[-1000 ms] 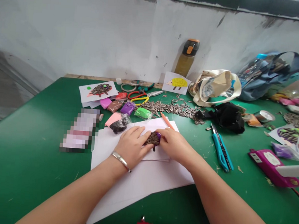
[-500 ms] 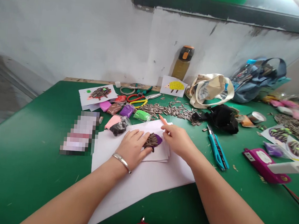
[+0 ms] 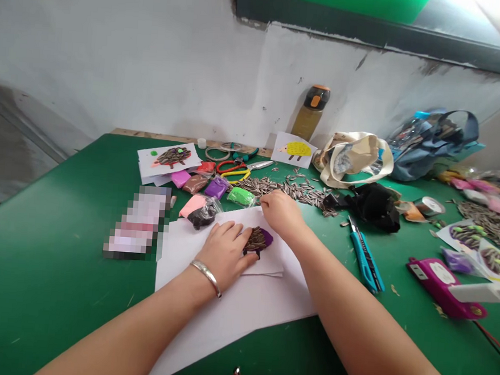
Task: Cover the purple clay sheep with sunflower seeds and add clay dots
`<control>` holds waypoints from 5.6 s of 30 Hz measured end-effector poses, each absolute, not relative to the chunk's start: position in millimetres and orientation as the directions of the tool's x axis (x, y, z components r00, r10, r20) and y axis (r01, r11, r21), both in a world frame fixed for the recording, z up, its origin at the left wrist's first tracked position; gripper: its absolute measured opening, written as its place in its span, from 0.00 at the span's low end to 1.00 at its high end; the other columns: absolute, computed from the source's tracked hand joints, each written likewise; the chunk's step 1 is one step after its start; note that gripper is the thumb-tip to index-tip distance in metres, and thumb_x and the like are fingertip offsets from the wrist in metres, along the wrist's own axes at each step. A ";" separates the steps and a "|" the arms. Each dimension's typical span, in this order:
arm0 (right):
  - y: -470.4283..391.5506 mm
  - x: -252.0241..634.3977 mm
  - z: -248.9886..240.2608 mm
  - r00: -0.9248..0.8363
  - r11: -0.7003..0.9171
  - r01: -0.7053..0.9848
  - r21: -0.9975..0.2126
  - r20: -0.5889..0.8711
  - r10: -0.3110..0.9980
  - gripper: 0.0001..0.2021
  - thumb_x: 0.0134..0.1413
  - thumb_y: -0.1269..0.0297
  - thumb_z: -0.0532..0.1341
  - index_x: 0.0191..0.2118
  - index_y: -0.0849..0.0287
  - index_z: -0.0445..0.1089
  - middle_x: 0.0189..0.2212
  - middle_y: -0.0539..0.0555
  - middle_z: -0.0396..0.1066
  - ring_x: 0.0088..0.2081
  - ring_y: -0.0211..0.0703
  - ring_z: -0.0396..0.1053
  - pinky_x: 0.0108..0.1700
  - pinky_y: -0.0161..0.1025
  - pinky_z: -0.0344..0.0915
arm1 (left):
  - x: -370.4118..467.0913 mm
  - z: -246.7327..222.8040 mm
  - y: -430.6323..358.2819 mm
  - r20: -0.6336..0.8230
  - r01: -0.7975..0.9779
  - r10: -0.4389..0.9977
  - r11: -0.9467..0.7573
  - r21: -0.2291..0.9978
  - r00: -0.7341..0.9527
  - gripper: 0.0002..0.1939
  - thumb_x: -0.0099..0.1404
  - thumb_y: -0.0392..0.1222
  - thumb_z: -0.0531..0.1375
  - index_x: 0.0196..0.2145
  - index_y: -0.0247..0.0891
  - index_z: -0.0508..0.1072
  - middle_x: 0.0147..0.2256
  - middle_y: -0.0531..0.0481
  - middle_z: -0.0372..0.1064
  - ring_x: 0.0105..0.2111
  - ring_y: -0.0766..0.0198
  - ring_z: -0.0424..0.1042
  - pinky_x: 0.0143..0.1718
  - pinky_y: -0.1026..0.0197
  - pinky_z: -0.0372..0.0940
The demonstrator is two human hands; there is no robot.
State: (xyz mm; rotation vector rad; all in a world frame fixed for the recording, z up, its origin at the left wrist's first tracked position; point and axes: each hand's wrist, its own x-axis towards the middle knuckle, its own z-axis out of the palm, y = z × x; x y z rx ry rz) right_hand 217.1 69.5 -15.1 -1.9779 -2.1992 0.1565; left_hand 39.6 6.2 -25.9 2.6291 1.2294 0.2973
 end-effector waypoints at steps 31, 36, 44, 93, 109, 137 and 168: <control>81.8 208.1 -40.5 -0.197 0.220 0.962 -0.162 0.148 0.969 0.14 0.60 0.71 0.49 0.36 0.60 0.73 0.37 0.60 0.69 0.42 0.47 0.64 0.45 0.39 0.55 | 39.0 -27.1 4.4 0.076 0.741 0.788 -0.604 0.293 0.612 0.24 0.65 0.50 0.56 0.54 0.32 0.66 0.50 0.37 0.66 0.53 0.45 0.60 0.55 0.42 0.55; 76.0 213.5 -28.4 -0.084 0.153 0.942 -0.299 0.231 0.969 0.14 0.62 0.69 0.47 0.40 0.59 0.69 0.37 0.57 0.69 0.39 0.44 0.64 0.40 0.37 0.56 | 38.9 -25.4 5.0 0.074 0.733 0.780 -0.611 0.298 0.621 0.23 0.65 0.49 0.56 0.53 0.33 0.66 0.48 0.38 0.67 0.51 0.46 0.62 0.53 0.44 0.57; 38.2 235.6 -11.9 0.028 0.042 0.720 -0.693 0.090 0.996 0.06 0.52 0.64 0.56 0.34 0.55 0.69 0.24 0.46 0.68 0.26 0.37 0.62 0.30 0.34 0.56 | 38.3 -27.7 5.7 0.106 0.728 0.778 -0.619 0.296 0.619 0.22 0.64 0.49 0.57 0.52 0.37 0.67 0.47 0.40 0.68 0.51 0.48 0.62 0.52 0.45 0.57; 20.9 232.0 -27.3 -0.157 0.093 0.767 -0.634 -0.045 0.987 0.09 0.52 0.71 0.53 0.29 0.55 0.69 0.48 0.57 0.72 0.50 0.47 0.68 0.33 0.36 0.57 | 42.8 -33.3 4.4 0.096 0.752 0.787 -0.613 0.245 0.610 0.24 0.64 0.50 0.58 0.54 0.35 0.66 0.52 0.39 0.66 0.54 0.46 0.60 0.56 0.41 0.54; 20.3 241.8 -23.7 -0.116 0.045 0.831 -0.554 -0.094 0.989 0.09 0.51 0.67 0.54 0.24 0.57 0.68 0.49 0.55 0.73 0.21 0.33 0.61 0.27 0.35 0.56 | 43.0 -33.5 3.1 0.069 0.767 0.800 -0.593 0.246 0.596 0.27 0.64 0.49 0.58 0.57 0.35 0.65 0.54 0.39 0.64 0.56 0.44 0.58 0.57 0.38 0.52; 18.2 237.9 -22.6 -0.120 0.044 0.820 -0.571 -0.096 0.988 0.08 0.50 0.69 0.54 0.26 0.57 0.70 0.58 0.54 0.65 0.25 0.34 0.66 0.28 0.35 0.57 | 43.6 -35.7 4.9 0.110 0.752 0.788 -0.612 0.243 0.606 0.24 0.64 0.49 0.57 0.55 0.34 0.67 0.52 0.39 0.66 0.54 0.46 0.61 0.55 0.40 0.56; 11.6 221.9 -15.2 -0.353 0.288 0.779 -0.557 -0.010 0.936 0.17 0.57 0.70 0.50 0.27 0.54 0.74 0.25 0.49 0.72 0.28 0.40 0.67 0.38 0.41 0.63 | 32.8 -27.4 11.0 0.132 0.675 0.742 -0.657 0.337 0.657 0.14 0.64 0.43 0.56 0.45 0.34 0.70 0.45 0.40 0.69 0.49 0.50 0.64 0.53 0.46 0.60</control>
